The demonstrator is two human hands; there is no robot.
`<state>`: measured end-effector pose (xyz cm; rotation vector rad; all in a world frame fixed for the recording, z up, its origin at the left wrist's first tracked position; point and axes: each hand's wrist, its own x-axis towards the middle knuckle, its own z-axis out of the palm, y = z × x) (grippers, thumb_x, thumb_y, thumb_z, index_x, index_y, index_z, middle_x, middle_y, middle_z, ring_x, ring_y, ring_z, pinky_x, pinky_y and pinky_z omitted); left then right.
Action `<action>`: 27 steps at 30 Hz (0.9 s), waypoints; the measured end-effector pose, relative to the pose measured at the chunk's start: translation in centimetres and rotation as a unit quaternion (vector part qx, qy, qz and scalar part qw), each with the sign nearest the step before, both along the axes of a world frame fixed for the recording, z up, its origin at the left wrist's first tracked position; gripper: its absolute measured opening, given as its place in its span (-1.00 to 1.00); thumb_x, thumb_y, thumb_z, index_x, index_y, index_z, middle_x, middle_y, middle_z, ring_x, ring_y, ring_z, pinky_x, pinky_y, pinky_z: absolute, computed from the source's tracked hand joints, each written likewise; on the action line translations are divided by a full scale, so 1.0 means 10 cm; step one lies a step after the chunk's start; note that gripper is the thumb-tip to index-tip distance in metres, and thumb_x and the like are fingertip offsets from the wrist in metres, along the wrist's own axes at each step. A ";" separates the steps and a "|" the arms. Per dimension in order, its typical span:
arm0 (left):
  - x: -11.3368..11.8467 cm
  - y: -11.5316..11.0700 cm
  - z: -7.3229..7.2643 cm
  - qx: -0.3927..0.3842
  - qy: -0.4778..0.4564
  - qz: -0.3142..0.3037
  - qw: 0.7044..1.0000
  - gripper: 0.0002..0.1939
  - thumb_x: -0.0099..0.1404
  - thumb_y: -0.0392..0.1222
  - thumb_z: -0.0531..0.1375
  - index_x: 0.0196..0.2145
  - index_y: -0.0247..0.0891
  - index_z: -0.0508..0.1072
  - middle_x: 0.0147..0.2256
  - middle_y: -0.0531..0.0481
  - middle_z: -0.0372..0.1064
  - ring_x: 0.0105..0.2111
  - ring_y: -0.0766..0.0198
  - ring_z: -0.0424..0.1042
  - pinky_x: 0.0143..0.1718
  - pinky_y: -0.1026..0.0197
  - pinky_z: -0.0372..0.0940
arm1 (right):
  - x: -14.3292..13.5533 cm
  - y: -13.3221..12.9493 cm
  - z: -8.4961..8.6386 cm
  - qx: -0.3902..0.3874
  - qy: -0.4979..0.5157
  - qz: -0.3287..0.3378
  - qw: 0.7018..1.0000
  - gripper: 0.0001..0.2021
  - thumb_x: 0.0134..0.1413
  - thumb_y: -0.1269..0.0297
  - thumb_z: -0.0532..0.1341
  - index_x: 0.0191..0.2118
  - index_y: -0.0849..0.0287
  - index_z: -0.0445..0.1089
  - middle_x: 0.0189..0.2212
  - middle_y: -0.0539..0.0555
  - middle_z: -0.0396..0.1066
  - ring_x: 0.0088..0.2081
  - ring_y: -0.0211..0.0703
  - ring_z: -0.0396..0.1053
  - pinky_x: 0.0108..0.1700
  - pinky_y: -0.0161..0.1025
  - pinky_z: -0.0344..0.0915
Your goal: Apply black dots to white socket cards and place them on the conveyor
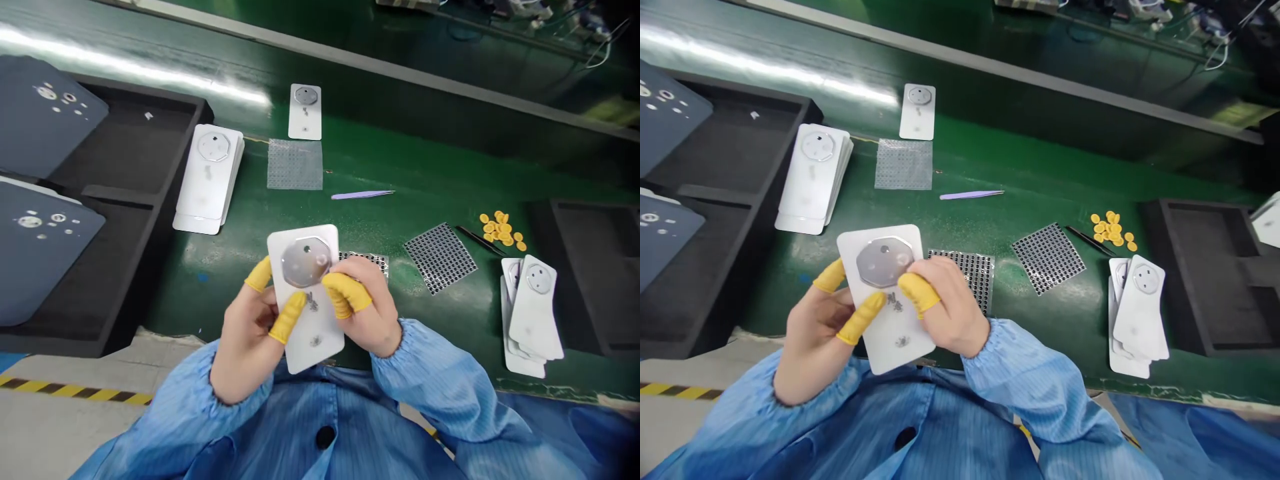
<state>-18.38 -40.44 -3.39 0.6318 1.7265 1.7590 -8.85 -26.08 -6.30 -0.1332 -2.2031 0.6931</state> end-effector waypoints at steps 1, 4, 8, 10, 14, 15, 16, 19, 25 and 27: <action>0.04 0.01 0.01 0.006 0.012 -0.005 1.000 -0.50 0.24 -0.34 0.23 0.12 -0.10 0.30 -0.30 0.05 0.58 -0.40 0.29 0.56 -0.43 0.39 0.47 | 0.00 -0.01 0.03 0.014 -0.007 0.014 1.000 -0.73 0.19 0.50 0.08 -0.03 0.12 0.30 -0.17 0.08 0.44 -0.10 -0.17 0.39 0.02 -0.10 0.36; 0.12 0.00 0.01 0.012 0.020 0.001 1.000 -0.47 0.23 -0.39 0.23 0.11 -0.01 0.31 -0.31 0.10 0.57 -0.39 0.32 0.55 -0.41 0.41 0.46 | 0.07 -0.04 0.10 0.061 -0.030 0.035 0.997 -0.71 0.19 0.52 0.05 -0.02 0.15 0.33 -0.09 0.12 0.45 0.02 -0.14 0.36 0.18 0.00 0.24; 0.15 -0.01 0.01 0.019 0.026 0.001 0.999 -0.48 0.23 -0.40 0.21 0.09 0.02 0.34 -0.30 0.10 0.55 -0.39 0.32 0.54 -0.39 0.37 0.48 | 0.15 -0.06 0.15 0.092 -0.043 0.024 0.995 -0.77 0.19 0.40 0.09 -0.06 0.21 0.37 -0.01 0.25 0.42 0.12 -0.02 0.30 0.20 0.10 0.20; 0.15 -0.02 0.02 0.017 0.046 -0.004 0.999 -0.53 0.22 -0.42 0.21 0.04 -0.01 0.38 -0.32 0.11 0.54 -0.43 0.34 0.52 -0.39 0.38 0.47 | 0.15 -0.06 0.15 0.094 -0.041 0.025 0.994 -0.78 0.21 0.36 0.07 -0.07 0.23 0.37 0.00 0.29 0.41 0.12 0.00 0.31 0.16 0.11 0.25; 0.14 -0.01 0.00 0.010 0.074 -0.020 0.997 -0.63 0.20 -0.44 0.21 -0.07 -0.10 0.42 -0.37 0.11 0.52 -0.49 0.39 0.47 -0.39 0.38 0.45 | 0.14 -0.03 0.11 0.080 -0.040 0.034 0.995 -0.76 0.18 0.39 0.09 -0.06 0.27 0.36 0.03 0.33 0.37 0.13 0.04 0.30 0.10 0.11 0.31; 0.14 -0.01 -0.01 0.006 0.078 -0.026 0.997 -0.67 0.20 -0.44 0.21 -0.12 -0.12 0.42 -0.39 0.11 0.51 -0.50 0.39 0.47 -0.40 0.39 0.44 | 0.14 -0.02 0.10 0.075 -0.041 0.036 0.996 -0.75 0.16 0.41 0.10 -0.05 0.28 0.36 0.04 0.34 0.36 0.13 0.05 0.29 0.10 0.11 0.32; 0.14 -0.01 -0.02 0.002 0.082 -0.032 0.996 -0.71 0.20 -0.45 0.21 -0.16 -0.14 0.42 -0.41 0.11 0.50 -0.51 0.39 0.46 -0.42 0.39 0.43 | 0.14 -0.02 0.09 0.071 -0.042 0.039 0.996 -0.73 0.15 0.43 0.12 -0.04 0.29 0.36 0.06 0.35 0.34 0.13 0.07 0.29 0.09 0.12 0.33; 0.14 -0.01 -0.04 -0.009 0.103 -0.036 0.994 -0.78 0.20 -0.44 0.21 -0.23 -0.17 0.42 -0.46 0.12 0.47 -0.55 0.40 0.43 -0.47 0.40 0.41 | 0.15 -0.01 0.08 0.054 -0.046 0.056 0.996 -0.68 0.13 0.44 0.11 0.02 0.32 0.33 0.13 0.38 0.27 0.16 0.11 0.25 0.07 0.15 0.35; 0.11 0.00 -0.04 -0.020 0.173 -0.039 0.984 -0.61 0.16 -0.41 0.25 -0.06 -0.13 0.41 -0.53 0.14 0.41 -0.58 0.41 0.40 -0.42 0.41 0.41 | 0.14 -0.01 0.06 0.006 -0.029 0.088 0.996 -0.64 0.15 0.45 0.06 0.07 0.36 0.29 0.16 0.39 0.22 0.20 0.11 0.20 0.06 0.15 0.37; 0.09 0.01 -0.03 -0.011 0.164 -0.050 0.985 -0.57 0.15 -0.39 0.26 -0.03 -0.11 0.40 -0.53 0.13 0.40 -0.58 0.39 0.40 -0.45 0.41 0.41 | 0.16 0.01 0.05 0.012 -0.017 0.083 0.996 -0.66 0.15 0.46 0.07 0.04 0.36 0.31 0.14 0.39 0.25 0.19 0.11 0.23 0.05 0.13 0.39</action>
